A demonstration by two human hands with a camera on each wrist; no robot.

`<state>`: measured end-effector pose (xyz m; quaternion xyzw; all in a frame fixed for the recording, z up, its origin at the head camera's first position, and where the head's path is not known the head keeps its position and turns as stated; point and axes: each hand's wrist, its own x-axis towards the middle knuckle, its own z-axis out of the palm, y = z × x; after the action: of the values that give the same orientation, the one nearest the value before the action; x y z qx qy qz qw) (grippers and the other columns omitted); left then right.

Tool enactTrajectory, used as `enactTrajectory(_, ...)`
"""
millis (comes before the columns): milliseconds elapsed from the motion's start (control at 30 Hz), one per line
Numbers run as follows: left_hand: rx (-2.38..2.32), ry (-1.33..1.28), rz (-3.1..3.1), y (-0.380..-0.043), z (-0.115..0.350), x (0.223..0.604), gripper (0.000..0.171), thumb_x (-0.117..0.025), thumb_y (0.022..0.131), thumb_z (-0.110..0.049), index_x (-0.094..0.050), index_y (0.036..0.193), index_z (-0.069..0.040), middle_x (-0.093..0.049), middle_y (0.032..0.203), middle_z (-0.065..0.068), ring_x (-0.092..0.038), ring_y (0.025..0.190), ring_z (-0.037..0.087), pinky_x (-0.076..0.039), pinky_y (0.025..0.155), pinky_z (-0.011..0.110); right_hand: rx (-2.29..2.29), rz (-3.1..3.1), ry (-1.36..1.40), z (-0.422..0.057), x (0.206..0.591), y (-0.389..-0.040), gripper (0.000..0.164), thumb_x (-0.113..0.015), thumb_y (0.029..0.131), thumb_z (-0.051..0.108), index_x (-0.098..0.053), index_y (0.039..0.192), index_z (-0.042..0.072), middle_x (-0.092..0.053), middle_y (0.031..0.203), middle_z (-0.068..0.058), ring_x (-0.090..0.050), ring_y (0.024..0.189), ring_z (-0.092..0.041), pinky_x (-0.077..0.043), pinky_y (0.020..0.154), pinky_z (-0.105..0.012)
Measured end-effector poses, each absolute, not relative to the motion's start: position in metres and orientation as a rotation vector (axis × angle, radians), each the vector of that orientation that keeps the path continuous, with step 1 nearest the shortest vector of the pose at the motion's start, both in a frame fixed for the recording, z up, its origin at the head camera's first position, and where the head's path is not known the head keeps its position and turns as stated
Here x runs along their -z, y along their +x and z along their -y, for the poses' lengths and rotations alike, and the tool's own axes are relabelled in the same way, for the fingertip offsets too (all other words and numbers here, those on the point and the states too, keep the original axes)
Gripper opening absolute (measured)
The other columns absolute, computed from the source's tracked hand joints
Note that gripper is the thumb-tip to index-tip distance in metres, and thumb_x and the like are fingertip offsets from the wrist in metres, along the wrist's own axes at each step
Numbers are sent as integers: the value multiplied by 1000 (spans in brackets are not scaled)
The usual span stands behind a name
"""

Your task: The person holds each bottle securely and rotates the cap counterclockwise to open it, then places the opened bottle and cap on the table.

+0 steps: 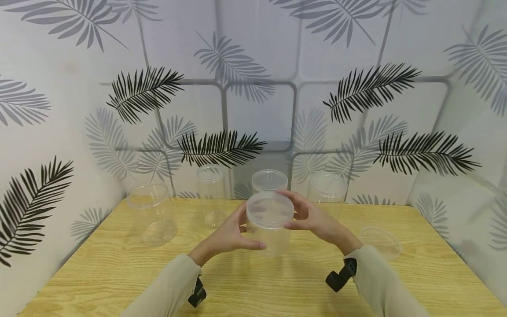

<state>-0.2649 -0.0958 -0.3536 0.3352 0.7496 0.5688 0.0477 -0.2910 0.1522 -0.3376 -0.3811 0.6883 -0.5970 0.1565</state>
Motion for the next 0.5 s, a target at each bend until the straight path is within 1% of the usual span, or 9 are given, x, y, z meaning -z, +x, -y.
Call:
enactTrajectory(100, -1726, 1029, -2274, -265, 96, 353, 91, -81, 67, -12, -27, 139, -19, -43, 134, 6, -45, 123, 28, -44, 94, 48, 1661, -1912, -1107, -155, 335, -296, 73, -61, 87, 10, -17, 145, 13, -31, 139, -15, -47, 116, -22, -48, 89, -35)
enactTrajectory(233, -1719, 1030, -2270, -265, 97, 354, 91, -81, 67, -13, -26, 140, -19, -42, 134, 6, -44, 124, 28, -43, 95, 50, 1648, -1888, -1094, -156, 334, -297, 76, -62, 87, 11, -14, 146, 13, -29, 140, -16, -48, 116, -23, -47, 90, -36)
enactTrajectory(300, -1721, 1027, -2270, -265, 97, 354, 91, -81, 67, -12, -26, 140, -20, -42, 134, 6, -44, 124, 28, -43, 95, 49, 1659, -1894, -1091, -156, 334, -296, 76, -61, 87, 12, -13, 146, 13, -27, 142, -15, -45, 119, -23, -47, 92, -36)
enactTrajectory(400, -1731, 1026, -2278, -266, 96, 355, 92, -81, 67, -11, -26, 140, -20, -42, 134, 6, -45, 123, 27, -44, 94, 48, 1695, -1950, -1072, -156, 336, -290, 77, -62, 87, 14, -13, 146, 13, -25, 145, -14, -39, 125, -28, -46, 93, -39)
enactTrajectory(500, -1743, 1027, -2295, -267, 96, 356, 92, -81, 67, -12, -26, 140, -20, -42, 134, 6, -44, 123, 28, -44, 94, 49, 1750, -2081, -1037, -153, 337, -281, 78, -65, 85, 15, -16, 145, 10, -24, 147, -12, -31, 131, -33, -41, 99, -46)
